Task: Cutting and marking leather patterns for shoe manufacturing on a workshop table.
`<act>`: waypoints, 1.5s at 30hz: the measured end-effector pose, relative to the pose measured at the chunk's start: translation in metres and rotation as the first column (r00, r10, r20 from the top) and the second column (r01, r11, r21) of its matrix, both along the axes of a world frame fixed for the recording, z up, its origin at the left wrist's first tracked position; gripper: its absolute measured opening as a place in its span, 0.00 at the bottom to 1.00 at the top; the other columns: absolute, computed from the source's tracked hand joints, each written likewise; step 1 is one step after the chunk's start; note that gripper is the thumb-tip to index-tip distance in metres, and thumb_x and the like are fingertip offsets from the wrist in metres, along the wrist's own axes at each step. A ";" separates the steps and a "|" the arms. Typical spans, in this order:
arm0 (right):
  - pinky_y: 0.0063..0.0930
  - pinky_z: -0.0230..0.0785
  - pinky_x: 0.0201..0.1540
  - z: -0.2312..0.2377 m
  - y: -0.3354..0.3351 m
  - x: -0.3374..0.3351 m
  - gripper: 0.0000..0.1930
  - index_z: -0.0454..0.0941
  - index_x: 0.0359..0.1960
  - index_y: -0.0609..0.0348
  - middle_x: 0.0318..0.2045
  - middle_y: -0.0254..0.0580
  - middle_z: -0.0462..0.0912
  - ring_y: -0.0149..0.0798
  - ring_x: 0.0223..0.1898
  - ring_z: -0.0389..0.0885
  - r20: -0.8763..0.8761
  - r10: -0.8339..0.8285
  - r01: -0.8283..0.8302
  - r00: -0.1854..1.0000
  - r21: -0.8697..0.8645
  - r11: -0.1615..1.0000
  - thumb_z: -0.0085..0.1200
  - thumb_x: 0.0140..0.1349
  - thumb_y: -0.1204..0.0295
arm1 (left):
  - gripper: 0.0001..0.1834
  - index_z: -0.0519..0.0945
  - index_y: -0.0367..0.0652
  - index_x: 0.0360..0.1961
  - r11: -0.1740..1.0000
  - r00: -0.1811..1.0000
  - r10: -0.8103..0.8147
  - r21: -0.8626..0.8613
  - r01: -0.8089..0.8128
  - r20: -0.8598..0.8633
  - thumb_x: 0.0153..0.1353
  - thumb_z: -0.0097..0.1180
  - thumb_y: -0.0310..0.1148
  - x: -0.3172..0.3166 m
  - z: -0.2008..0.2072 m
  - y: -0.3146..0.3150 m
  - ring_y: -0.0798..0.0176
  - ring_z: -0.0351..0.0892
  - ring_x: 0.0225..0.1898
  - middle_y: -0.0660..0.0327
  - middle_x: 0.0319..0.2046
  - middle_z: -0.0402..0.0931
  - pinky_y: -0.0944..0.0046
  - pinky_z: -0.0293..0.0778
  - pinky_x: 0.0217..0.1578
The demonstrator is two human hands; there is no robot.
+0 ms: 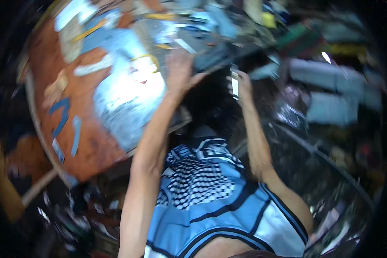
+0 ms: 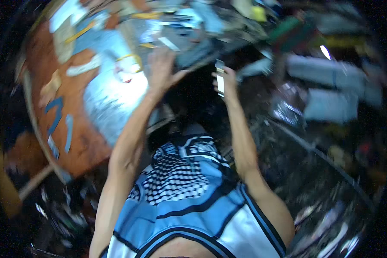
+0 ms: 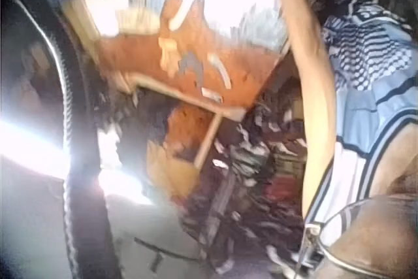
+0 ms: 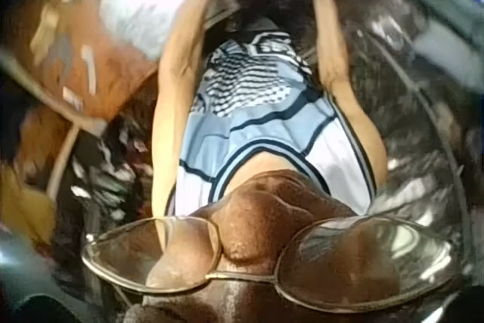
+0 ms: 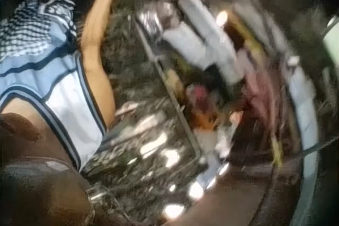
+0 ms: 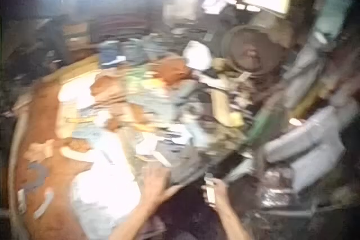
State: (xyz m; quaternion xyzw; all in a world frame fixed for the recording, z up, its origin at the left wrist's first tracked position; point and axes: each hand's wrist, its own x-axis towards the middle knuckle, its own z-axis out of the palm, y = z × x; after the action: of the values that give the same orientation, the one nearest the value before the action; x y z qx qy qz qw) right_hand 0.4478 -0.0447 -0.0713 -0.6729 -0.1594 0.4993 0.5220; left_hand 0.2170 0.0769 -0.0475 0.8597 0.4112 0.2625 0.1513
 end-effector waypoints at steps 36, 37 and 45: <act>0.49 0.76 0.48 0.072 0.108 -0.497 0.23 0.74 0.57 0.56 0.62 0.54 0.73 0.61 0.45 0.82 0.884 0.297 -0.906 -0.360 -0.407 0.114 0.55 0.57 0.73 | 0.41 0.69 0.37 0.64 0.192 0.197 0.947 -0.046 -0.980 -0.255 0.56 0.65 0.52 -0.594 -0.026 -0.106 0.39 0.65 0.64 0.41 0.61 0.69 0.40 0.63 0.61; 0.49 0.76 0.48 0.060 0.122 -0.509 0.23 0.74 0.57 0.56 0.62 0.54 0.73 0.61 0.45 0.82 0.885 0.292 -0.907 -0.363 -0.408 0.108 0.55 0.57 0.73 | 0.39 0.69 0.37 0.64 0.224 0.221 0.947 -0.015 -0.975 -0.234 0.57 0.65 0.50 -0.598 -0.029 -0.109 0.40 0.67 0.62 0.42 0.59 0.70 0.41 0.65 0.59; 0.49 0.75 0.48 0.050 0.138 -0.533 0.19 0.76 0.54 0.54 0.52 0.52 0.79 0.58 0.45 0.82 0.842 0.224 -0.869 -0.491 -0.491 -0.060 0.54 0.59 0.71 | 0.27 0.78 0.36 0.55 0.341 0.323 0.933 0.098 -0.935 -0.160 0.59 0.63 0.42 -0.632 -0.029 -0.141 0.44 0.73 0.54 0.48 0.51 0.77 0.50 0.70 0.55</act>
State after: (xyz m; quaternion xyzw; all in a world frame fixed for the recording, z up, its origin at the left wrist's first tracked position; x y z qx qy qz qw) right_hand -0.0853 0.0933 -0.0214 -0.2908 -0.9470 0.1365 -0.0086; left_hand -0.4147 -0.0640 -0.0767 0.4871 0.8437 0.2171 -0.0610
